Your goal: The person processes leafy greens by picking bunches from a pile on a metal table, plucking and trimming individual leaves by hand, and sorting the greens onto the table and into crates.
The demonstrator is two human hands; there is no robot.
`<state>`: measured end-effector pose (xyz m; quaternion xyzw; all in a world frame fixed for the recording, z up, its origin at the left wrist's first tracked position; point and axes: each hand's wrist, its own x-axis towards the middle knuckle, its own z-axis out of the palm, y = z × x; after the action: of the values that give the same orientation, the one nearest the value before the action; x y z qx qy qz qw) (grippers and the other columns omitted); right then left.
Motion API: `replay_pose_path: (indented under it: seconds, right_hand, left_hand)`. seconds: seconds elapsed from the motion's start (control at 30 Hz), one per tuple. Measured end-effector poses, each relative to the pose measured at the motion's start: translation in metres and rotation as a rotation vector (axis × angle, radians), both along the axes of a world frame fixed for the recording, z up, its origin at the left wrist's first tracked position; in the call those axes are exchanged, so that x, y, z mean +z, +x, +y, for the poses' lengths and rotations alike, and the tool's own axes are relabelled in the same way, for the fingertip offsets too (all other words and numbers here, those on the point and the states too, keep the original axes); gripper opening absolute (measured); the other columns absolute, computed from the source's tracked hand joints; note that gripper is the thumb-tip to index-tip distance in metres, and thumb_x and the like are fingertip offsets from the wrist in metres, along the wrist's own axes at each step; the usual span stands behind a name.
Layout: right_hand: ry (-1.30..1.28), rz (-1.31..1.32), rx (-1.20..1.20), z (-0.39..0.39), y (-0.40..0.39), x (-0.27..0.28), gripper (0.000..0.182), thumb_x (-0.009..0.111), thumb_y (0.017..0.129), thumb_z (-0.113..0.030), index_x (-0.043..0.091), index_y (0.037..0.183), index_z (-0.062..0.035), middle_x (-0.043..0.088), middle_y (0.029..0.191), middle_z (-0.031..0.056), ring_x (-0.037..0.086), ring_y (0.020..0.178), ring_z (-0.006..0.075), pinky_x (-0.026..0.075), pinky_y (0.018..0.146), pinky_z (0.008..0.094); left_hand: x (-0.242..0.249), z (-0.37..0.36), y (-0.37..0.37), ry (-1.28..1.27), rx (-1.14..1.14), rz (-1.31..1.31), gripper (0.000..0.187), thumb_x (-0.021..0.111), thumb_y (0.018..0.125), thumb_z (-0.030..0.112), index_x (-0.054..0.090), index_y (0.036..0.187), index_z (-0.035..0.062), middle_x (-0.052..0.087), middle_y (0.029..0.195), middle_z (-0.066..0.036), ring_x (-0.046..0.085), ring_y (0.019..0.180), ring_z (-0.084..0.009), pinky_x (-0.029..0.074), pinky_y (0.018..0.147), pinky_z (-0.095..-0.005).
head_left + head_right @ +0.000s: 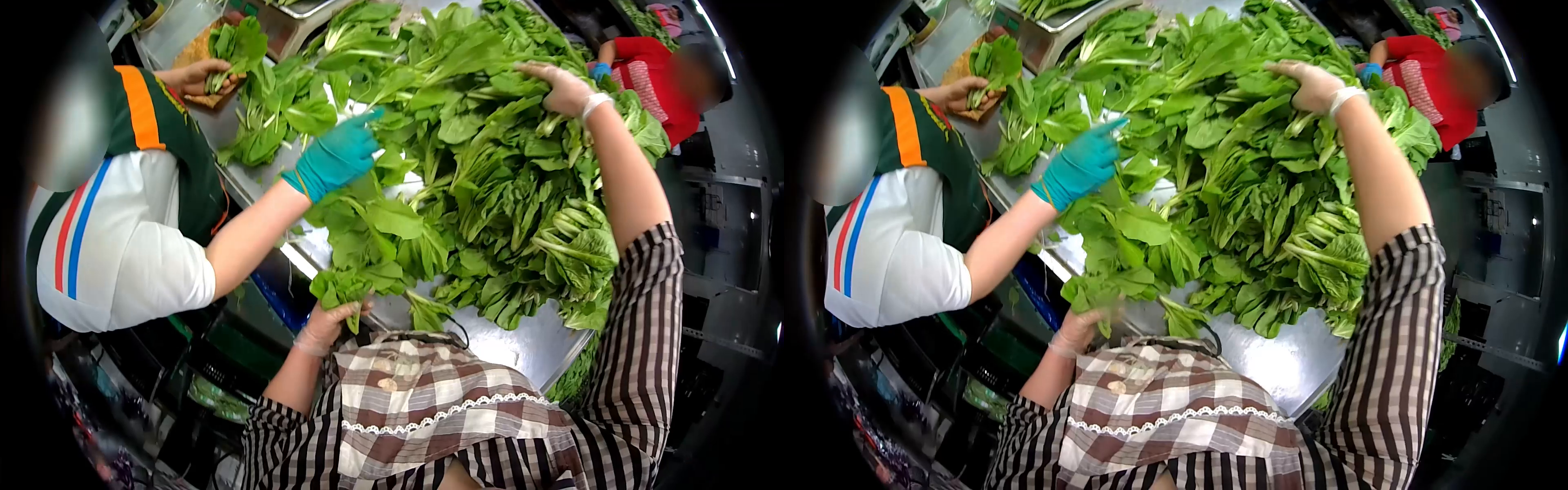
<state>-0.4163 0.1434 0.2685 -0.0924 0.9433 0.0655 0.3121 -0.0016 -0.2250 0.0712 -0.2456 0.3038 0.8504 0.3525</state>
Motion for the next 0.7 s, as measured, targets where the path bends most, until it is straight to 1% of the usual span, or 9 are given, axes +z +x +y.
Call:
replay_pose_path:
  seconds: [0.1, 0.2, 0.27, 0.3, 0.43, 0.47, 0.53, 0.6, 0.7]
  right_hand:
    - [-0.137, 0.028, 0.084, 0.029, -0.007, 0.002, 0.089, 0.06, 0.07, 0.005, 0.037, 0.152, -0.0239, 0.034, 0.157, 0.0108, 0.032, 0.145, 0.0264, 0.03, 0.119, 0.0345]
    - [-0.325, 0.111, 0.09, 0.016, 0.009, 0.038, 0.079, 0.072, 0.078, -0.008, 0.04, 0.15, -0.0189, 0.043, 0.151, 0.0121, 0.044, 0.136, 0.0261, 0.036, 0.116, 0.038]
    - [-0.412, 0.139, 0.164, 0.02, 0.015, 0.051, 0.092, 0.076, 0.075, -0.003, 0.031, 0.154, -0.0194, 0.04, 0.152, 0.0102, 0.034, 0.142, 0.0259, 0.028, 0.119, 0.0355]
    - [-0.419, 0.294, 0.278, 0.015, 0.034, 0.053, 0.084, 0.076, 0.078, -0.005, 0.037, 0.152, -0.02, 0.047, 0.147, 0.0094, 0.04, 0.137, 0.0238, 0.035, 0.115, 0.0351]
    - [-0.552, 0.068, -0.146, -0.103, 0.122, 0.045, 0.062, 0.073, 0.085, -0.013, 0.05, 0.142, -0.0175, 0.058, 0.134, 0.0103, 0.057, 0.118, 0.0201, 0.05, 0.102, 0.0327]
    - [-0.601, -0.052, -0.224, -0.123, 0.145, 0.03, 0.054, 0.071, 0.087, -0.015, 0.054, 0.138, -0.0155, 0.064, 0.126, 0.0104, 0.063, 0.108, 0.0194, 0.054, 0.097, 0.0322]
    - [-0.498, -0.084, -0.024, -0.133, 0.193, -0.03, 0.054, 0.072, 0.087, -0.025, 0.055, 0.136, -0.0115, 0.071, 0.107, 0.012, 0.069, 0.092, 0.0224, 0.057, 0.088, 0.034]
    - [-0.453, -0.006, -0.005, -0.156, 0.225, -0.08, 0.064, 0.075, 0.081, -0.041, 0.057, 0.133, -0.0069, 0.072, 0.093, 0.0135, 0.07, 0.085, 0.026, 0.057, 0.08, 0.036]
    - [-0.248, 0.201, 0.078, -0.194, 0.252, -0.126, 0.072, 0.076, 0.074, -0.052, 0.06, 0.125, -0.0039, 0.071, 0.093, 0.0175, 0.069, 0.086, 0.0292, 0.055, 0.077, 0.0406]
  left_hand:
    - [0.003, -0.005, -0.001, 0.015, -0.021, 0.009, 0.052, 0.075, 0.083, 0.016, 0.056, 0.129, 0.0003, 0.066, 0.121, -0.014, 0.068, 0.098, -0.0243, 0.057, 0.084, -0.0381]
    - [0.009, -0.01, -0.005, 0.014, -0.056, 0.018, 0.054, 0.075, 0.083, 0.019, 0.056, 0.13, -0.0003, 0.066, 0.121, -0.014, 0.068, 0.098, -0.024, 0.056, 0.083, -0.0372]
    - [0.012, -0.01, -0.006, 0.005, -0.081, 0.028, 0.054, 0.075, 0.084, 0.021, 0.056, 0.13, 0.0002, 0.066, 0.121, -0.013, 0.068, 0.099, -0.024, 0.056, 0.083, -0.0366]
    - [0.008, -0.012, -0.003, 0.011, -0.1, 0.042, 0.054, 0.075, 0.084, 0.022, 0.056, 0.13, 0.0004, 0.066, 0.121, -0.013, 0.068, 0.099, -0.0241, 0.056, 0.083, -0.0365]
    - [0.011, -0.013, -0.002, 0.026, -0.109, 0.066, 0.055, 0.074, 0.084, 0.022, 0.054, 0.131, 0.0008, 0.065, 0.121, -0.013, 0.068, 0.099, -0.024, 0.056, 0.082, -0.0359]
    - [0.011, -0.013, 0.0, 0.023, -0.108, 0.075, 0.055, 0.073, 0.084, 0.022, 0.054, 0.131, 0.001, 0.065, 0.122, -0.013, 0.068, 0.099, -0.0238, 0.055, 0.082, -0.0356]
    - [0.008, -0.008, 0.01, 0.031, -0.117, 0.108, 0.053, 0.072, 0.085, 0.022, 0.054, 0.131, 0.0013, 0.065, 0.123, -0.014, 0.067, 0.098, -0.0235, 0.055, 0.082, -0.035]
    - [0.009, -0.009, 0.01, 0.013, -0.109, 0.117, 0.054, 0.071, 0.085, 0.024, 0.054, 0.131, 0.0016, 0.065, 0.122, -0.013, 0.067, 0.098, -0.0226, 0.054, 0.082, -0.0345]
    - [0.015, -0.008, 0.01, -0.015, -0.084, 0.121, 0.054, 0.071, 0.084, 0.025, 0.055, 0.13, 0.0017, 0.065, 0.12, -0.011, 0.067, 0.097, -0.021, 0.054, 0.082, -0.0334]
